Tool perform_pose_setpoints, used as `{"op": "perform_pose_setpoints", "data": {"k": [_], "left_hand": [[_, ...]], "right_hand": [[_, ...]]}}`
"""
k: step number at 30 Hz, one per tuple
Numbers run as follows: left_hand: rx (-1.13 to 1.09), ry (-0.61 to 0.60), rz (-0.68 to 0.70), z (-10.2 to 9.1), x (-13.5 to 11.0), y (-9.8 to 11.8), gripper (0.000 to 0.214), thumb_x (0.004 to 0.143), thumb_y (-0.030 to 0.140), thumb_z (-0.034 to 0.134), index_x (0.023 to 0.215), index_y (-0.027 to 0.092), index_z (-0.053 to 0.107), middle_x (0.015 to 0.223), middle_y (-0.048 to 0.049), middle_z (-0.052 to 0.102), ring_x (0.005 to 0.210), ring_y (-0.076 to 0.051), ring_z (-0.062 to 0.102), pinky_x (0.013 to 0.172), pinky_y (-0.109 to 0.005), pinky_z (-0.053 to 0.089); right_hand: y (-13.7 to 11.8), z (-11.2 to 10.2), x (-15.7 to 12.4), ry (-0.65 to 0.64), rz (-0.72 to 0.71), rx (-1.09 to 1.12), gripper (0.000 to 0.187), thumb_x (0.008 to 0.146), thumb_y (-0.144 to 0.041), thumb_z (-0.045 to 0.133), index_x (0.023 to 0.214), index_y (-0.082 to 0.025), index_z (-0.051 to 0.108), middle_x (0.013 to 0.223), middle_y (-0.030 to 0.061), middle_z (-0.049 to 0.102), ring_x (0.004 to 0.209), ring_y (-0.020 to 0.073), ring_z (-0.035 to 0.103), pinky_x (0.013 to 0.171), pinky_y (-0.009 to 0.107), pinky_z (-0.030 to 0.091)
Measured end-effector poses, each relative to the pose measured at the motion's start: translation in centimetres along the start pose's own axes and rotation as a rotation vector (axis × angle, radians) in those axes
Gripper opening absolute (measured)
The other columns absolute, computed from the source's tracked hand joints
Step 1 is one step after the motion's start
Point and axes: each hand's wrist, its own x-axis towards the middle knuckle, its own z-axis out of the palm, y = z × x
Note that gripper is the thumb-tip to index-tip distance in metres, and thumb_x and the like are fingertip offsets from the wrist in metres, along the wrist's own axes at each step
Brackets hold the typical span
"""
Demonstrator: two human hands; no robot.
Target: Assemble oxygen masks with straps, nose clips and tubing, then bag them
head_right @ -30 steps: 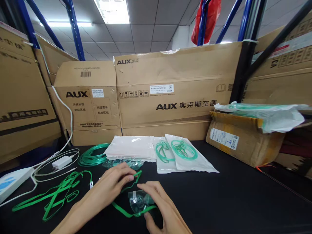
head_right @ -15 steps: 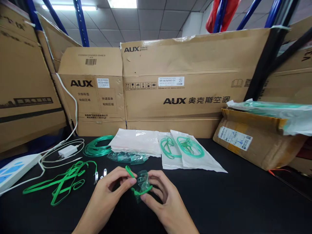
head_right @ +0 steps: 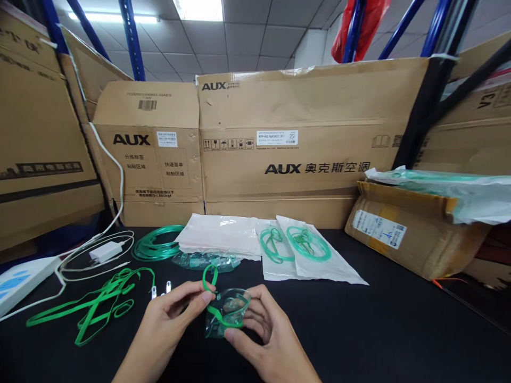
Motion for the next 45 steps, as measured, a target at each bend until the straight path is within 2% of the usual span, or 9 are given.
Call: {"op": "perform_pose_setpoints", "data": {"k": [9, 16, 23, 27, 33, 36, 39, 43, 45], "left_hand": [[-0.029, 0.042, 0.019, 0.9, -0.2, 0.7, 0.028, 0.092, 0.048, 0.075, 0.100, 0.025, 0.088, 0.099, -0.0054, 0.079, 0.093, -0.024, 0.069, 0.078, -0.027, 0.056], [-0.038, -0.017, 0.013, 0.8, -0.2, 0.9, 0.032, 0.094, 0.050, 0.071, 0.100, 0.023, 0.086, 0.102, -0.0063, 0.078, 0.095, -0.024, 0.069, 0.078, -0.027, 0.054], [0.238, 0.067, 0.259, 1.0, -1.0, 1.5, 0.024, 0.098, 0.040, 0.065, 0.092, 0.024, 0.081, 0.085, -0.0023, 0.074, 0.070, -0.018, 0.062, 0.065, -0.024, 0.049], [0.309, 0.085, 0.320, 1.1, -1.5, 1.2, 0.022, 0.099, 0.036, 0.063, 0.095, 0.024, 0.082, 0.088, -0.0025, 0.075, 0.071, -0.018, 0.063, 0.067, -0.024, 0.050], [0.268, -0.009, 0.220, 0.5, -1.3, 1.0, 0.025, 0.098, 0.041, 0.067, 0.091, 0.025, 0.085, 0.092, -0.0039, 0.078, 0.084, -0.022, 0.071, 0.074, -0.026, 0.053], [0.234, -0.059, 0.199, 0.2, -1.2, 0.8, 0.025, 0.095, 0.041, 0.069, 0.088, 0.025, 0.086, 0.091, -0.0053, 0.080, 0.084, -0.022, 0.073, 0.073, -0.025, 0.055], [0.223, -0.090, 0.182, 0.5, -1.4, 0.7, 0.023, 0.092, 0.041, 0.071, 0.087, 0.026, 0.088, 0.087, -0.0053, 0.082, 0.080, -0.023, 0.075, 0.071, -0.026, 0.056], [0.193, -0.139, 0.137, 1.1, -1.9, 0.5, 0.019, 0.089, 0.037, 0.072, 0.090, 0.027, 0.089, 0.086, -0.0039, 0.084, 0.080, -0.024, 0.079, 0.073, -0.027, 0.059], [0.126, -0.153, 0.090, 1.4, -2.1, 0.4, 0.019, 0.088, 0.036, 0.073, 0.090, 0.025, 0.088, 0.085, -0.0036, 0.085, 0.079, -0.024, 0.080, 0.074, -0.027, 0.061]], "right_hand": [[0.2, 0.3, -0.1, 0.046, -0.008, 0.043, 0.043, 0.081, -0.044, 0.091, 0.100, -0.026, 0.058, 0.104, 0.0002, 0.076, 0.100, 0.0168, 0.074, 0.093, 0.029, 0.056], [0.1, 0.5, -0.4, 0.089, -0.006, 0.020, 0.045, 0.080, -0.047, 0.090, 0.102, -0.026, 0.056, 0.105, 0.0022, 0.077, 0.100, 0.0187, 0.075, 0.089, 0.029, 0.057], [0.1, 0.4, -0.6, 0.119, -0.086, -0.089, 0.045, 0.078, -0.050, 0.089, 0.100, -0.026, 0.059, 0.100, 0.0022, 0.074, 0.094, 0.0198, 0.073, 0.081, 0.028, 0.059], [0.3, 0.5, -0.7, 0.075, -0.141, -0.162, 0.034, 0.082, -0.037, 0.087, 0.101, -0.026, 0.060, 0.098, 0.0004, 0.071, 0.093, 0.0181, 0.070, 0.079, 0.027, 0.059], [0.3, 0.4, -1.0, 0.038, -0.196, -0.117, 0.024, 0.081, -0.022, 0.081, 0.096, -0.026, 0.061, 0.104, 0.0011, 0.071, 0.098, 0.0183, 0.072, 0.083, 0.026, 0.058], [0.0, -0.3, -1.1, 0.007, -0.241, -0.205, 0.011, 0.088, -0.029, 0.076, 0.090, -0.024, 0.066, 0.116, 0.0070, 0.073, 0.113, 0.0237, 0.070, 0.096, 0.032, 0.057], [-0.1, -0.8, -0.9, 0.031, -0.230, -0.274, 0.022, 0.098, -0.043, 0.067, 0.089, -0.024, 0.070, 0.111, 0.0091, 0.075, 0.116, 0.0276, 0.071, 0.102, 0.036, 0.056], [0.3, -0.7, -0.4, 0.049, -0.211, -0.390, 0.025, 0.096, -0.047, 0.071, 0.108, -0.027, 0.078, 0.108, 0.0087, 0.074, 0.107, 0.0272, 0.073, 0.090, 0.033, 0.062], [0.5, -0.6, -0.3, 0.037, -0.246, -0.457, 0.023, 0.095, -0.045, 0.072, 0.107, -0.028, 0.082, 0.110, 0.0094, 0.072, 0.106, 0.0271, 0.073, 0.086, 0.033, 0.063]]}}
